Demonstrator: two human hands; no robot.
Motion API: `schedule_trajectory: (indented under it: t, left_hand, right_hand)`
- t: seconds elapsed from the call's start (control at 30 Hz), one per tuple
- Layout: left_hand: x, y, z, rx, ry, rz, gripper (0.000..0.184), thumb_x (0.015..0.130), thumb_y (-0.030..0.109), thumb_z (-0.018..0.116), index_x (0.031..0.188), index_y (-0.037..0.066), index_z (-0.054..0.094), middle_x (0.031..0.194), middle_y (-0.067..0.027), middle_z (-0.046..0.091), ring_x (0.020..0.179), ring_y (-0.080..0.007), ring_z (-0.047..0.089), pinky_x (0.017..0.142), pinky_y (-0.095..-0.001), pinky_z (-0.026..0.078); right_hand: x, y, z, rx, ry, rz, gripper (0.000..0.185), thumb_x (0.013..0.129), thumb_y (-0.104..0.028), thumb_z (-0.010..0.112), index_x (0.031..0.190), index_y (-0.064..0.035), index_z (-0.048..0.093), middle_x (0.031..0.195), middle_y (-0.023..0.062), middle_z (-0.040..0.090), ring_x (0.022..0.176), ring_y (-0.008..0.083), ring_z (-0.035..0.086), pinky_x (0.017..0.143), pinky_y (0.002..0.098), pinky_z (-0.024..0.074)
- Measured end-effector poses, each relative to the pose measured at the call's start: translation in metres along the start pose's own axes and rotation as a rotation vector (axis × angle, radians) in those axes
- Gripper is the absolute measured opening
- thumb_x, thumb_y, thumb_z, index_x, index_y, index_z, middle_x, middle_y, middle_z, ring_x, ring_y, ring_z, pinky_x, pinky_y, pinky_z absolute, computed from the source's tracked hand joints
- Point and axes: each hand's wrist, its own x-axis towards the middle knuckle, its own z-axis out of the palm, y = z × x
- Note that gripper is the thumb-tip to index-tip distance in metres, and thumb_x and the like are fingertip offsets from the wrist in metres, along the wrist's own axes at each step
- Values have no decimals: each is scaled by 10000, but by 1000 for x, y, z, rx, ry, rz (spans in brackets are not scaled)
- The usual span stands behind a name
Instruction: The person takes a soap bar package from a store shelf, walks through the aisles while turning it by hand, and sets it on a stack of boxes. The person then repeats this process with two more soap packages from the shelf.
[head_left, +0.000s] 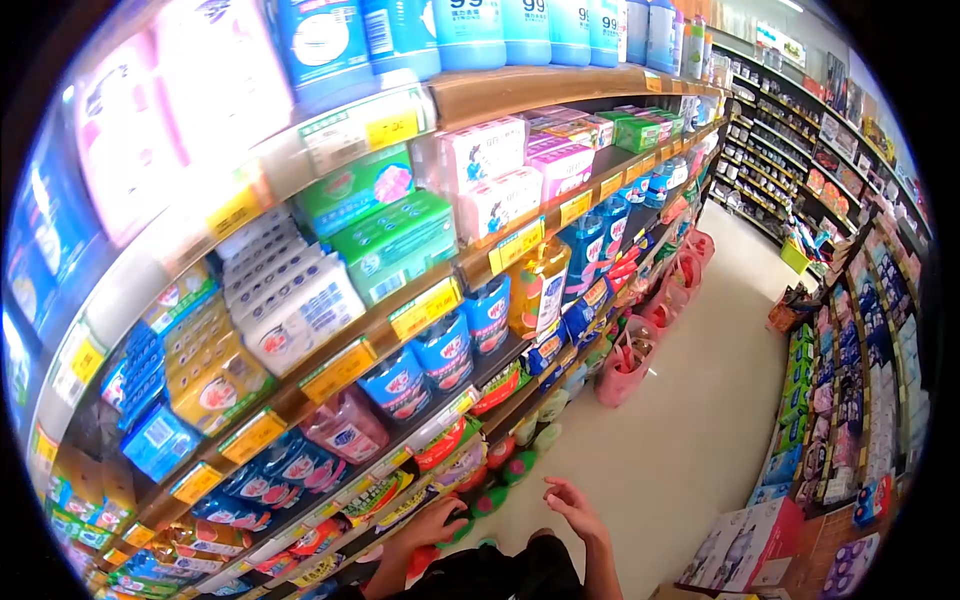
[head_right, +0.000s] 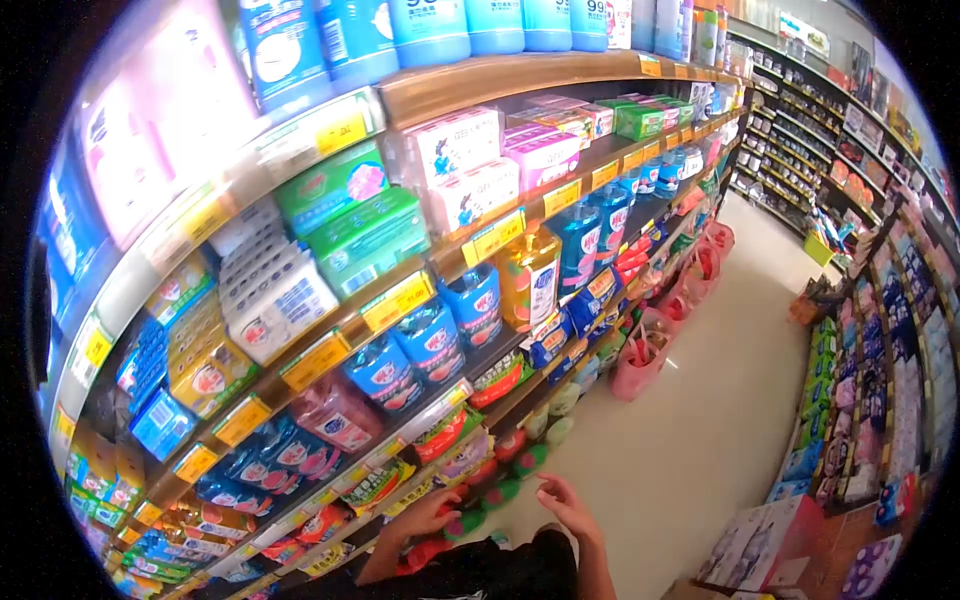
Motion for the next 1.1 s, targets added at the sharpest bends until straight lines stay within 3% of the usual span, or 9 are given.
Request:
schedule_trajectory:
  t: [0.3,0.47,0.5,0.6,0.67,0.8,0.9,0.97,1.1]
  left_hand:
    - [108,83,-26,-172,-78,55,340,936,287,560,1183,58,516,1189,-117,540,1099,-258,526,921,-357,420]
    - [167,181,-70,-394,-112,233,379,922,210,598,1254,68,482,1311,-101,501,1184,-233,493,953,-377,417]
    - [184,201,-85,-319,-56,424,366,899,171,628,1227,71,500,1327,-100,493,1205,-238,489,940,-378,435]
    - [221,259,-129,-303,33,519,351,863,148,669,1178,70,537,1302,-111,514,1169,-255,526,920,-365,453]
    - [246,299,-155,-180,188,539,337,818,125,710,1118,58,572,1243,-117,560,1113,-275,564,902,-367,468]
    - [294,353,-182,143,635,461,350,729,130,778,1043,68,635,1139,-124,623,1057,-285,601,889,-383,483]
    - [317,368,-204,694,953,365,417,729,158,757,1101,55,598,1165,-124,581,1080,-294,547,921,-394,421]
    - [324,376,-211,926,1071,179,497,750,201,748,1177,34,558,1223,-135,521,1118,-309,482,949,-411,372]
    - [334,377,-215,1082,1185,-111,595,768,239,737,1260,2,501,1299,-145,432,1169,-330,386,969,-431,329]
  right_hand:
    - [95,-97,-128,-198,-27,-226,398,878,-113,648,1251,-56,522,961,2,544,882,101,510,791,235,434]
    - [170,-267,-166,-452,-61,-741,383,805,-46,691,1169,-47,571,976,28,498,902,128,497,793,275,451]
    - [175,-307,-165,-518,-59,-802,367,796,-53,696,1146,-37,585,977,43,507,895,144,504,797,278,446]
    - [209,-399,-174,-832,-92,-1174,345,773,-83,713,1095,-11,611,1004,95,539,876,195,529,789,293,444]
    - [234,-438,-170,-804,-32,-1211,354,761,-102,721,1087,-6,619,1047,123,557,911,231,552,808,308,449]
    - [269,-486,-152,-898,-180,-1322,414,764,-134,735,1139,-15,604,1102,145,553,1031,290,550,890,336,433]
    - [288,-498,-129,-969,-301,-1446,552,766,-233,749,1236,-28,543,1147,170,544,1080,324,521,929,377,420]
    - [293,-500,-115,-983,-332,-1497,620,772,-279,745,1290,-37,504,1171,186,539,1100,343,509,947,397,412]
    - [313,-492,-99,-892,-471,-1336,627,805,-320,714,1317,-39,485,1195,216,540,1122,378,509,956,416,413]
